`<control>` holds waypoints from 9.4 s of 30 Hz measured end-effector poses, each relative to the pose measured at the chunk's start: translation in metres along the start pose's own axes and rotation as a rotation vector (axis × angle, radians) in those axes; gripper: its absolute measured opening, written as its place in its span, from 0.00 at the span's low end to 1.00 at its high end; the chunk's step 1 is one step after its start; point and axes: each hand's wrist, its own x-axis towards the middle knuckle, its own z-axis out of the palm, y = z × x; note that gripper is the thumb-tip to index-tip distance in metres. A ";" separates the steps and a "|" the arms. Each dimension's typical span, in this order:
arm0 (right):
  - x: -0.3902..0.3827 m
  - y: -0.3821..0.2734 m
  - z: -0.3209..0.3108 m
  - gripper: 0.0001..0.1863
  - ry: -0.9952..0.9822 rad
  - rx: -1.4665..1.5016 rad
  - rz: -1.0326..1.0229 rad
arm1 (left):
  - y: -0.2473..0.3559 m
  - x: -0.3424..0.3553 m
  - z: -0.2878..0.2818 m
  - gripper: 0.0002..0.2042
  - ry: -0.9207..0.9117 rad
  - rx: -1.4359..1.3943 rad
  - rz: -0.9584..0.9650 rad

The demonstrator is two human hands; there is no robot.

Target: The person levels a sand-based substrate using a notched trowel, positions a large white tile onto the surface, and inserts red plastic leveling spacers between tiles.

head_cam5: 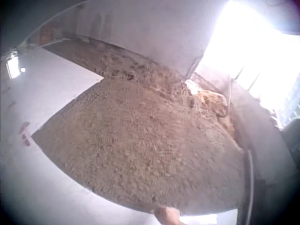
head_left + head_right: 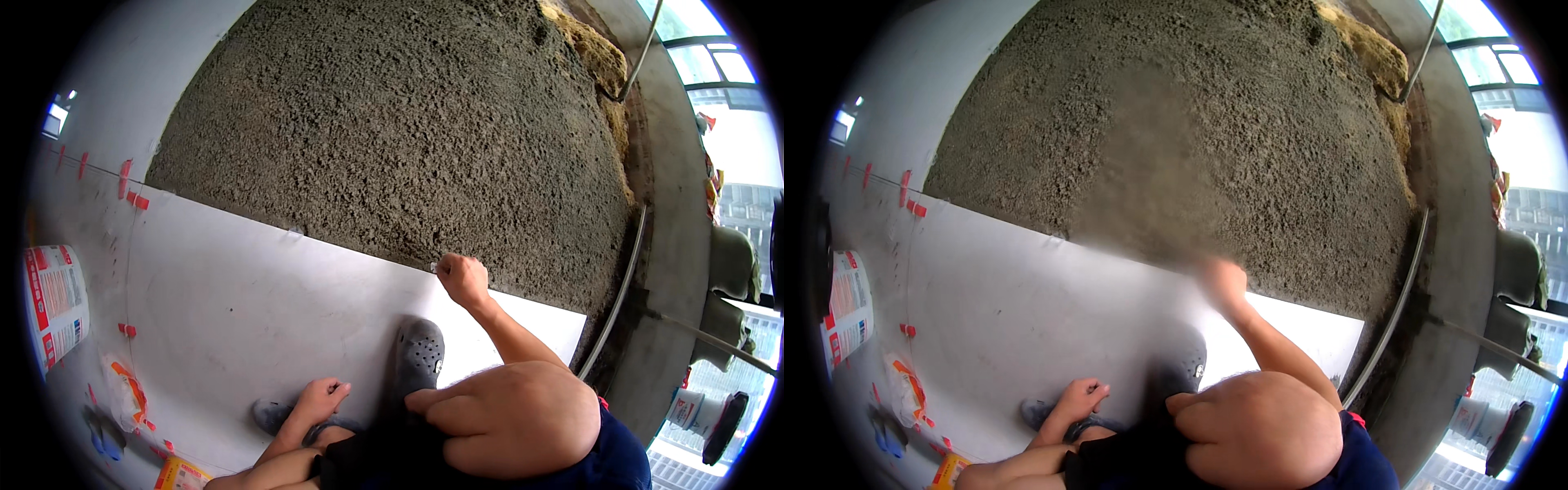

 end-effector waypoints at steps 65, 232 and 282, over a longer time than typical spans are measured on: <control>0.024 0.015 0.007 0.08 -0.402 -0.233 -0.353 | 0.019 0.014 -0.013 0.14 0.128 0.053 0.078; -0.161 0.223 -0.059 0.18 -0.610 0.787 -0.183 | 0.160 0.135 0.287 0.13 -0.299 -0.206 -0.112; -0.167 0.523 -0.046 0.03 0.130 -0.073 0.123 | 0.137 0.166 0.287 0.10 0.022 -0.058 0.077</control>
